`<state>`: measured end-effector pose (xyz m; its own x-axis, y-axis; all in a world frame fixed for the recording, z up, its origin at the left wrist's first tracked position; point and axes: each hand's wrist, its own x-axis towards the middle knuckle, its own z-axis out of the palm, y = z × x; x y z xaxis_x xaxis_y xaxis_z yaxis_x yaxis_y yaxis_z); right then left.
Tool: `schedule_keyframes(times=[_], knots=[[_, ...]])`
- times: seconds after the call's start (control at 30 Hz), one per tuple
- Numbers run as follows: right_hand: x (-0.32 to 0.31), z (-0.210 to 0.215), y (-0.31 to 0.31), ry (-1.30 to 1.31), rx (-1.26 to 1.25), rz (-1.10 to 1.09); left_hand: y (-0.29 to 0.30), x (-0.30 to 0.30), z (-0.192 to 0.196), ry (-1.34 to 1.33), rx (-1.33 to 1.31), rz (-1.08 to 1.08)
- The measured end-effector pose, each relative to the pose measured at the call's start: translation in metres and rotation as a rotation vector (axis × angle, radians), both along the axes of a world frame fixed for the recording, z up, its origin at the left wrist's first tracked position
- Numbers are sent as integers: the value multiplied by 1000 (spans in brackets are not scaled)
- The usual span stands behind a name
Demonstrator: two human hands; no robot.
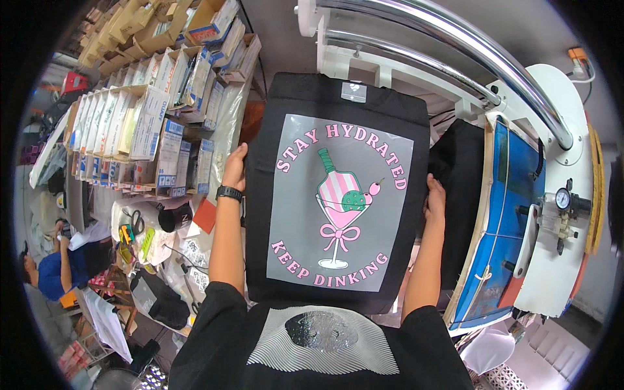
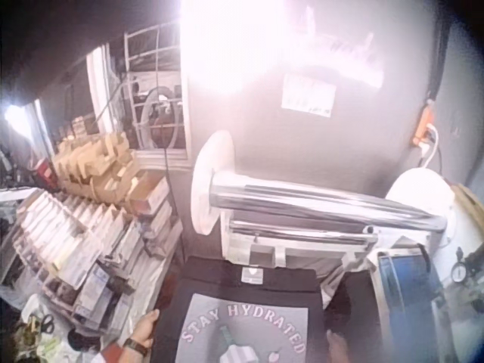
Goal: The person aligns a black t-shirt on a heat press, positions a large graphic transfer sheet on the shirt, trims the edge of the sheet with scissors, and then operates the heat press to apply the design.
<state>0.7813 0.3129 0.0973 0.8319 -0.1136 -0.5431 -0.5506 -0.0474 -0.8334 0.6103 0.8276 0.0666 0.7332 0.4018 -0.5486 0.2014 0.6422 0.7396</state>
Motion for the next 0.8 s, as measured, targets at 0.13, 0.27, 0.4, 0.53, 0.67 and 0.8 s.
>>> schedule_keyframes(times=[0.13, 0.27, 0.4, 0.53, 0.67, 0.8], knots=[[0, -23, -6, -173, -81, -113, 3, -6, -3, -16, 14, 122], [-2, -8, 0, -22, 5, -84, 9, -16, 8, 42, 27, 83], [6, -34, -31, 15, 254, -113, 15, -7, 4, -49, 157, 155], [-1, 4, -20, -28, 245, -160, 47, -33, 2, -120, -39, 91], [-8, 7, -39, -98, 352, -175, 48, -26, 15, -157, -165, 64], [-4, -8, -47, -155, 250, -232, 40, -21, 24, -87, -22, 98]])
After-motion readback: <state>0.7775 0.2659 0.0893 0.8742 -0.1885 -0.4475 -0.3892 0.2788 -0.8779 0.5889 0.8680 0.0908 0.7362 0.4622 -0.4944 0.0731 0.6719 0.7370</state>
